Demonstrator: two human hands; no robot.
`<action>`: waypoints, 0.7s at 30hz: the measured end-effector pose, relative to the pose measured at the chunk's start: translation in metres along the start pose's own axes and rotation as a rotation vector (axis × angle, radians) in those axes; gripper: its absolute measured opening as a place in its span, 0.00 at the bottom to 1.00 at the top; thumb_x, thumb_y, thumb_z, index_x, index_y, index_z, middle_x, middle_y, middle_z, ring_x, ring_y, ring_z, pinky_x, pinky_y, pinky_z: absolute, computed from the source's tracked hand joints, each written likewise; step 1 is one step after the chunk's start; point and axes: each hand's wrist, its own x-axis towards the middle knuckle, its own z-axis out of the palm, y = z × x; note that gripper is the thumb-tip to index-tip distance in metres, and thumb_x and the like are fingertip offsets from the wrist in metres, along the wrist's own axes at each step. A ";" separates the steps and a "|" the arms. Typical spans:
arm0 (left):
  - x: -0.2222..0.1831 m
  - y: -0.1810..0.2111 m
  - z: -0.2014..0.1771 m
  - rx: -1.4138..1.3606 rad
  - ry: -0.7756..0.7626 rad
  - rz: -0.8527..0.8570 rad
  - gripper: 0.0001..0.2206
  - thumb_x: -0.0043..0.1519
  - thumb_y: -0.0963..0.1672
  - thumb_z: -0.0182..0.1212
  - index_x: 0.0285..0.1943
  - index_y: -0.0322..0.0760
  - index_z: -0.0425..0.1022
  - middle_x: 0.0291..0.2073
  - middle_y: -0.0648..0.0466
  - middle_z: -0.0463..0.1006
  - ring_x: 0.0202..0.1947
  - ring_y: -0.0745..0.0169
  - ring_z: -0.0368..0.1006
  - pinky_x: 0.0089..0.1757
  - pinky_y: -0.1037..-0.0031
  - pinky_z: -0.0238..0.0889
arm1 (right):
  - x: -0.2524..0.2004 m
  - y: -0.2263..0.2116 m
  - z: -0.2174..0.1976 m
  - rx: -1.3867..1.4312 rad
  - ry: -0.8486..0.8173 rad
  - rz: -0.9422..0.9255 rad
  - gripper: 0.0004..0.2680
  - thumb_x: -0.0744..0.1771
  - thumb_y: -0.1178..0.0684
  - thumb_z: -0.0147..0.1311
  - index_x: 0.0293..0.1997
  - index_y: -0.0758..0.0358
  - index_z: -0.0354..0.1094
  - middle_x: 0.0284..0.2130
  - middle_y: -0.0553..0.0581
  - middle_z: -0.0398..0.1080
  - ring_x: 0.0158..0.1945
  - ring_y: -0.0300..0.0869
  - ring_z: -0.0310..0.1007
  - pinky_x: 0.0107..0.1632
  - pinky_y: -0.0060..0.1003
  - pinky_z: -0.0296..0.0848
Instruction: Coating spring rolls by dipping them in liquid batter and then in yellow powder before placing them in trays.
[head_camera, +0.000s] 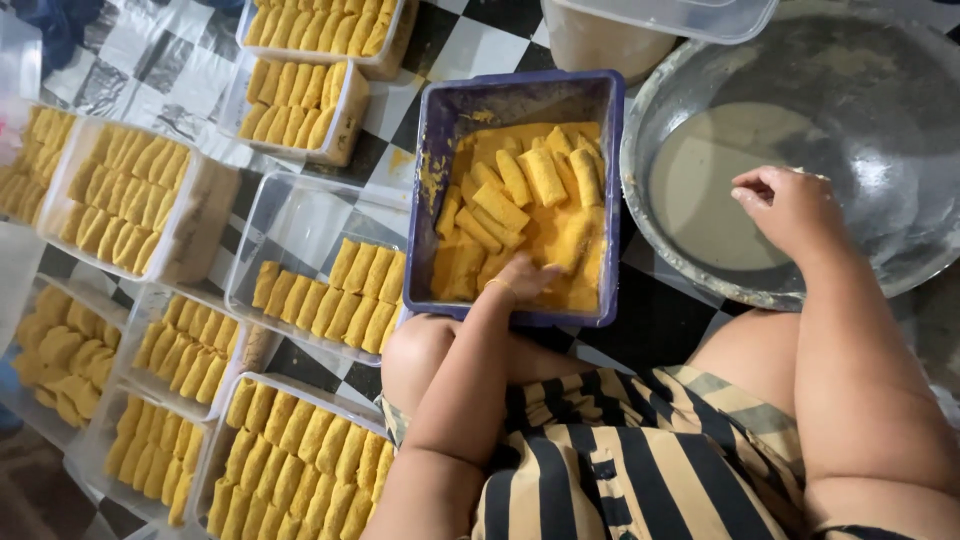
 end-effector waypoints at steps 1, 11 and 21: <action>0.003 -0.015 0.003 0.020 0.024 -0.156 0.30 0.60 0.57 0.48 0.58 0.31 0.74 0.53 0.42 0.78 0.50 0.46 0.74 0.48 0.60 0.62 | 0.000 0.006 0.005 0.002 -0.002 -0.018 0.09 0.71 0.48 0.56 0.53 0.54 0.79 0.39 0.54 0.80 0.43 0.46 0.78 0.50 0.40 0.71; 0.063 -0.042 0.016 -0.671 0.456 0.139 0.16 0.64 0.36 0.46 0.48 0.38 0.83 0.38 0.54 0.84 0.38 0.66 0.78 0.40 0.80 0.72 | 0.003 0.000 0.004 0.011 -0.061 -0.010 0.10 0.70 0.48 0.56 0.54 0.55 0.78 0.40 0.56 0.81 0.44 0.47 0.78 0.51 0.40 0.71; 0.050 -0.003 0.027 0.079 0.375 0.155 0.19 0.59 0.56 0.60 0.34 0.38 0.71 0.34 0.46 0.76 0.35 0.47 0.72 0.38 0.60 0.63 | 0.011 0.008 0.011 -0.035 -0.135 0.023 0.12 0.70 0.45 0.55 0.56 0.55 0.78 0.42 0.56 0.81 0.48 0.48 0.78 0.52 0.42 0.70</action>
